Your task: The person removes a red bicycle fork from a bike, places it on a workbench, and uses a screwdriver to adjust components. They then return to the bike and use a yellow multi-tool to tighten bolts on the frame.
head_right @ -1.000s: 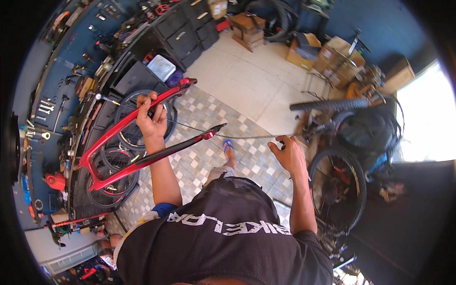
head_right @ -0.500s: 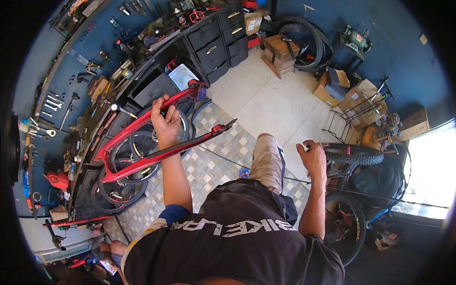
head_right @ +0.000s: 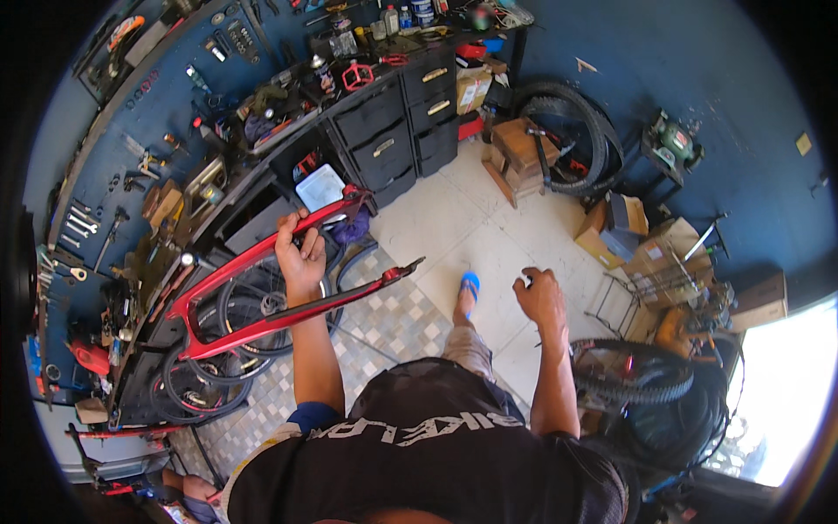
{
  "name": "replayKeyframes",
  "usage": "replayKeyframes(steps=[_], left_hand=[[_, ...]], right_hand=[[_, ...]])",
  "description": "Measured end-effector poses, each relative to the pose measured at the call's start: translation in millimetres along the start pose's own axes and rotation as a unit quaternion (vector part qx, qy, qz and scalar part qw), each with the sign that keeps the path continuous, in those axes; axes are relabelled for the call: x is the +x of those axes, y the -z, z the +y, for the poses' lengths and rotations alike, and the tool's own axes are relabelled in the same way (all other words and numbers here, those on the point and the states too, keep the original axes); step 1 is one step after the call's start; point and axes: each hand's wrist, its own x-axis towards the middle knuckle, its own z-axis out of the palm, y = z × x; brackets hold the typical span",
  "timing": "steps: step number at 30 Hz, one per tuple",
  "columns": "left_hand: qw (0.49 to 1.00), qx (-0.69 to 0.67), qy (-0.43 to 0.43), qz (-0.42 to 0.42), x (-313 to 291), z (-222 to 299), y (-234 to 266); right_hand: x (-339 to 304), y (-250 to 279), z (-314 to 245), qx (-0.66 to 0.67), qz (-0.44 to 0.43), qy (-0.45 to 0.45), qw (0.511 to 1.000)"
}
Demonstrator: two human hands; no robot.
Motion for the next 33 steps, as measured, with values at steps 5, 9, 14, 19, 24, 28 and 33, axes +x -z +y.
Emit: replayKeyframes(steps=[5,9,14,19,24,28,33], left_hand=[[1.000,0.024,0.000,0.019,120.5,-60.8,-49.1],[1.000,0.030,-0.003,-0.005,207.2,-99.7,-97.7],[0.999,0.036,-0.017,0.003,277.1,-130.3,-134.0],[0.999,0.032,-0.033,0.029,343.4,-149.4,-143.7],[0.998,0.030,-0.050,0.011,409.4,-161.5,-136.5],[0.997,0.004,-0.074,-0.013,466.9,-159.9,-111.1],[0.993,-0.006,-0.116,-0.016,543.2,-150.0,-84.8]], right_hand=[[125.2,-25.4,38.3,0.012,0.023,0.034,0.999],[205.3,8.8,60.8,0.000,-0.045,-0.036,0.998],[290.5,51.4,61.7,-0.024,-0.008,-0.073,0.997],[363.4,50.1,50.5,0.022,0.007,-0.075,0.997],[452.3,23.9,25.4,0.025,-0.047,-0.056,0.997],[559.0,0.5,-20.6,0.012,-0.070,0.004,0.997],[694.7,-22.6,-130.8,0.032,-0.086,0.125,0.988]])
